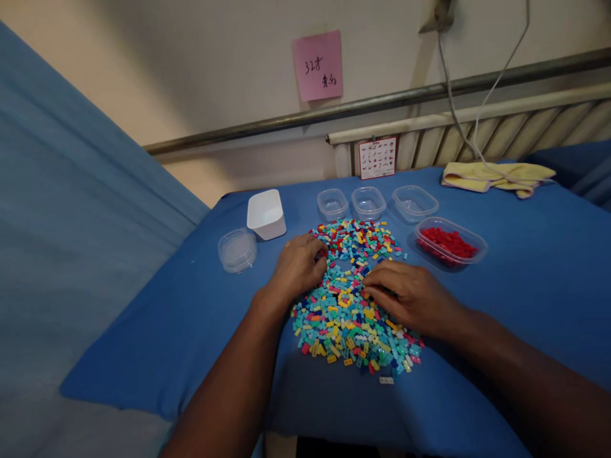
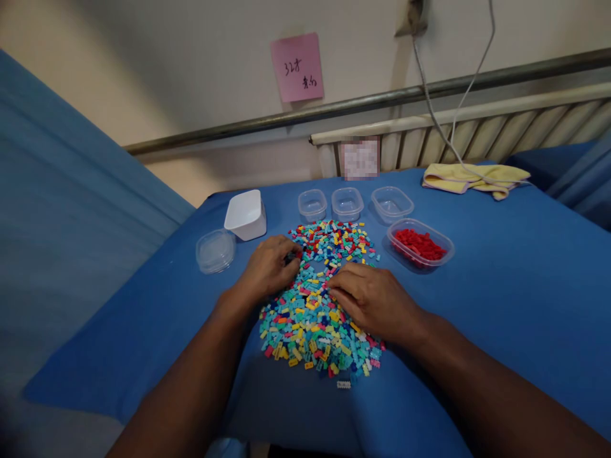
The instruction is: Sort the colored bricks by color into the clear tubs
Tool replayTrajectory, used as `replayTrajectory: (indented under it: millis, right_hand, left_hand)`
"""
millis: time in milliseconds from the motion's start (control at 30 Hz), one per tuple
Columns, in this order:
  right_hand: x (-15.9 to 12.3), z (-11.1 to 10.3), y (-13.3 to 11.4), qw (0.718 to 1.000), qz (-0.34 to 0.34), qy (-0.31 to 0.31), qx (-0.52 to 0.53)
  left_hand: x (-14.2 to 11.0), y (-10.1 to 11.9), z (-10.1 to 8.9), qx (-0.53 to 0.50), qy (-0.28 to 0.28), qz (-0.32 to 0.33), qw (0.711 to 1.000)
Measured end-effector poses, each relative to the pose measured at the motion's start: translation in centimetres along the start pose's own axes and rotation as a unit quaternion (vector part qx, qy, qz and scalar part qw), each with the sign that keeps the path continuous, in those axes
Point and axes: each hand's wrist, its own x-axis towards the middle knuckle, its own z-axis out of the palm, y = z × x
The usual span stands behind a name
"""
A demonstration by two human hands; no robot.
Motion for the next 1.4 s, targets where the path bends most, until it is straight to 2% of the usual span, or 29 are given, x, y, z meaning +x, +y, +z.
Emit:
replayTrajectory:
  millis: [100,200,367,500,600,767,1033,1133,1167,1233,1300,1400]
  right_hand:
    - [0.2,0.2,-0.1,0.997,0.06,0.033,0.04]
    - [0.3,0.9,0.2,0.982,0.147,0.051,0.105]
    - [0.5,2.0,0.8,0.929,0.256,0.071,0.257]
    - [1.0,1.9,0.6,0.885,0.312,0.085,0.334]
    - [1.3,1.6,0.2,0.869,0.334,0.081,0.355]
    - [1.2,0.9,0.0,0.871,0.327,0.073,0.361]
    - [0.8,0.7,0.1,0.902,0.318,0.068,0.283]
    - [0.9,-0.6,0.4,0.916,0.304,0.107,0.24]
    - [0.8,-1.3,0.7,0.922,0.297,0.134,0.208]
    - [0.5,-3.1,1.2,0.929,0.285,0.197,0.127]
    - [0.2,-4.9,1.9,0.924,0.288,0.245,0.049]
    - [-0.2,-6.7,2.6,0.909,0.311,0.276,-0.038]
  left_hand:
    - [-0.6,1.6,-0.5,-0.099,0.02,0.023,0.995]
    - [-1.2,3.9,-0.6,-0.182,0.003,0.05,0.982]
    - [-1.9,6.5,0.4,-0.204,-0.004,0.102,0.974]
    - [-2.0,6.9,1.1,-0.198,0.021,0.113,0.973]
    - [-2.1,6.9,1.2,-0.191,0.026,0.118,0.974]
    - [-2.4,7.1,1.3,-0.184,0.018,0.129,0.974]
    - [-2.7,8.1,1.5,-0.221,0.01,0.101,0.97]
    - [-2.2,6.6,1.0,-0.221,0.067,0.061,0.971]
    - [-1.9,5.6,0.8,-0.209,0.099,0.037,0.972]
    - [-1.3,3.1,0.6,-0.159,0.129,0.004,0.979]
    - [-0.7,0.5,0.8,-0.097,0.136,-0.03,0.986]
    - [-0.1,-2.2,1.7,-0.046,0.103,-0.043,0.993]
